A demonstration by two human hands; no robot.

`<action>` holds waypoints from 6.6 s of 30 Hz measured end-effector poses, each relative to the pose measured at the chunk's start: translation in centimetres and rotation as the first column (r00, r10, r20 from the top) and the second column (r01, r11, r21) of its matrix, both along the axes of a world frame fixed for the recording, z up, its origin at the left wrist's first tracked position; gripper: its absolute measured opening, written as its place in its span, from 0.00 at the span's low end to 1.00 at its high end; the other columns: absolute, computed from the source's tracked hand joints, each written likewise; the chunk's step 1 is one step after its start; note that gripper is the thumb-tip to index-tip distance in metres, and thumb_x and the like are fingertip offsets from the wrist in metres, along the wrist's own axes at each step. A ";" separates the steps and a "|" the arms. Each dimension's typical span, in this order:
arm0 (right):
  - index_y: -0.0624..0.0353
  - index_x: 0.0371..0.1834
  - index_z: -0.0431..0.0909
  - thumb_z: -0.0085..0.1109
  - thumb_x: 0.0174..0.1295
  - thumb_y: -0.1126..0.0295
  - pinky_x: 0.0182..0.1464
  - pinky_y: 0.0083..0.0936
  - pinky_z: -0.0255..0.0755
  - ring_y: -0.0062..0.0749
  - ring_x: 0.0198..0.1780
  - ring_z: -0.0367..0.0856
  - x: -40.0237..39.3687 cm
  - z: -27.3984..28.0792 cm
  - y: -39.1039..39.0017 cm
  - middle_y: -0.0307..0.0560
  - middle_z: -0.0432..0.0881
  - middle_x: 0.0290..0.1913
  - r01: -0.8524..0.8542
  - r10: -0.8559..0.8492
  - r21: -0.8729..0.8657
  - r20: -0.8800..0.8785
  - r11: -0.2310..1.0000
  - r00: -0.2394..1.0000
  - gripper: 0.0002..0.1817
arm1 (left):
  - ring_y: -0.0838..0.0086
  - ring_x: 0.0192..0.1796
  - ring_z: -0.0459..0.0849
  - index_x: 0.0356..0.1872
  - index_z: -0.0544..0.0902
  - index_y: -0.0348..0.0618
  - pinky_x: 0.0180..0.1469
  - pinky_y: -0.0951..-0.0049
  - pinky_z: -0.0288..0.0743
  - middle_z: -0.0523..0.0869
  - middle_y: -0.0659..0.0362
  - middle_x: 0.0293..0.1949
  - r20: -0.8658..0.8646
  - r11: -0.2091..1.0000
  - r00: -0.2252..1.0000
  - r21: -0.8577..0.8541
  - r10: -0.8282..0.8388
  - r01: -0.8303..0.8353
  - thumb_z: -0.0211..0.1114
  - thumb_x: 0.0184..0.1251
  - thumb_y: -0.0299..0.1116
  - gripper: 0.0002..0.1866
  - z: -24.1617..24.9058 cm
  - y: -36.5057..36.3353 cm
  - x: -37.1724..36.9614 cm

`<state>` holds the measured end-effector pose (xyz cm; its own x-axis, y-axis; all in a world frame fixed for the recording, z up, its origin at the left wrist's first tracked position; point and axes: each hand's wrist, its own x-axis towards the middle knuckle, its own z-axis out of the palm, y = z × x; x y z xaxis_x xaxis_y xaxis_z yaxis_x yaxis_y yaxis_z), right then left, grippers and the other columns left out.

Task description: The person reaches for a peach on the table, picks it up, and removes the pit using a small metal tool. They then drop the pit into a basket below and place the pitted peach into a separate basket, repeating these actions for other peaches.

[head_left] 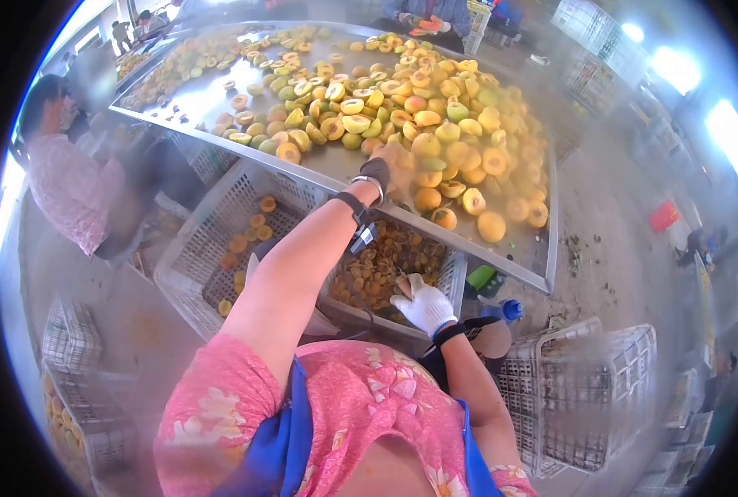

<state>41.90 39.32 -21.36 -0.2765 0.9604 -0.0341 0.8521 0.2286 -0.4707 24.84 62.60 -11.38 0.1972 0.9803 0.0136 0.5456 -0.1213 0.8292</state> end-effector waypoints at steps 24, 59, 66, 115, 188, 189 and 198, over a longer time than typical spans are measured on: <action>0.66 0.54 0.76 0.53 0.74 0.66 0.41 0.48 0.80 0.63 0.42 0.83 -3.4 7.7 2.2 0.67 0.80 0.49 -0.098 0.111 0.590 0.014 0.802 0.994 0.14 | 0.71 0.43 0.86 0.58 0.79 0.32 0.48 0.71 0.81 0.86 0.57 0.43 0.839 1.000 0.543 0.018 -0.013 -0.003 0.54 0.81 0.44 0.23 -1.1 -15.1 -1.4; 0.72 0.59 0.75 0.46 0.79 0.59 0.63 0.39 0.70 0.61 0.61 0.78 -5.8 7.2 0.0 0.71 0.81 0.55 0.155 -0.123 0.011 -0.554 0.988 0.823 0.23 | 0.66 0.34 0.87 0.48 0.81 0.34 0.39 0.68 0.85 0.87 0.52 0.36 0.898 0.985 0.431 -0.142 0.086 0.099 0.46 0.82 0.54 0.29 -3.1 -15.4 -1.1; 0.72 0.58 0.76 0.47 0.79 0.59 0.59 0.38 0.72 0.54 0.56 0.81 -5.9 7.0 -0.1 0.67 0.83 0.52 0.207 -0.214 -0.077 -0.570 0.975 0.794 0.23 | 0.61 0.38 0.88 0.51 0.80 0.35 0.45 0.61 0.86 0.87 0.49 0.40 0.932 0.909 0.246 -0.328 0.267 0.257 0.50 0.81 0.54 0.27 -2.1 -16.3 -0.6; 0.51 0.46 0.75 0.50 0.75 0.41 0.11 0.20 0.55 0.21 0.09 0.60 -1.7 2.1 -1.5 0.33 0.67 0.19 -0.764 -0.827 -0.484 -0.551 0.427 -0.113 0.23 | 0.64 0.37 0.89 0.41 0.85 0.30 0.43 0.73 0.83 0.89 0.49 0.38 0.765 0.934 0.600 -0.004 0.232 -0.356 0.57 0.79 0.44 0.22 -0.7 -10.6 -12.9; 0.76 0.73 0.63 0.41 0.80 0.53 0.74 0.37 0.60 0.54 0.72 0.68 -6.7 6.9 -0.1 0.70 0.68 0.72 0.126 -0.074 0.043 -0.607 0.991 0.791 0.34 | 0.80 0.29 0.80 0.38 0.83 0.43 0.33 0.78 0.75 0.84 0.63 0.31 0.969 0.968 -0.036 -0.246 0.244 -0.047 0.60 0.78 0.47 0.17 0.3 -17.5 -0.5; 0.75 0.73 0.64 0.40 0.80 0.53 0.75 0.37 0.58 0.54 0.74 0.66 -6.8 7.1 -0.2 0.69 0.66 0.74 0.129 -0.084 0.032 -0.605 0.991 0.792 0.33 | 0.80 0.30 0.80 0.39 0.82 0.43 0.33 0.78 0.75 0.84 0.63 0.31 0.963 0.964 -0.051 -0.265 0.263 -0.031 0.61 0.77 0.47 0.17 0.5 -17.6 -0.5; 0.72 0.76 0.60 0.38 0.80 0.53 0.79 0.37 0.53 0.54 0.78 0.60 -5.7 5.4 0.6 0.68 0.60 0.78 0.032 -0.052 -0.047 -0.520 0.998 0.852 0.33 | 0.85 0.30 0.76 0.39 0.82 0.42 0.31 0.82 0.70 0.82 0.67 0.32 0.895 0.924 0.423 0.036 0.140 -0.382 0.60 0.78 0.45 0.16 -1.4 -17.8 -0.4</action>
<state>36.19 39.92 -15.97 -0.2225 0.9724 0.0695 0.4880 0.1728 -0.8556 24.49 44.80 -12.81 -0.3020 0.9280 0.2183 -0.4046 -0.3321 0.8521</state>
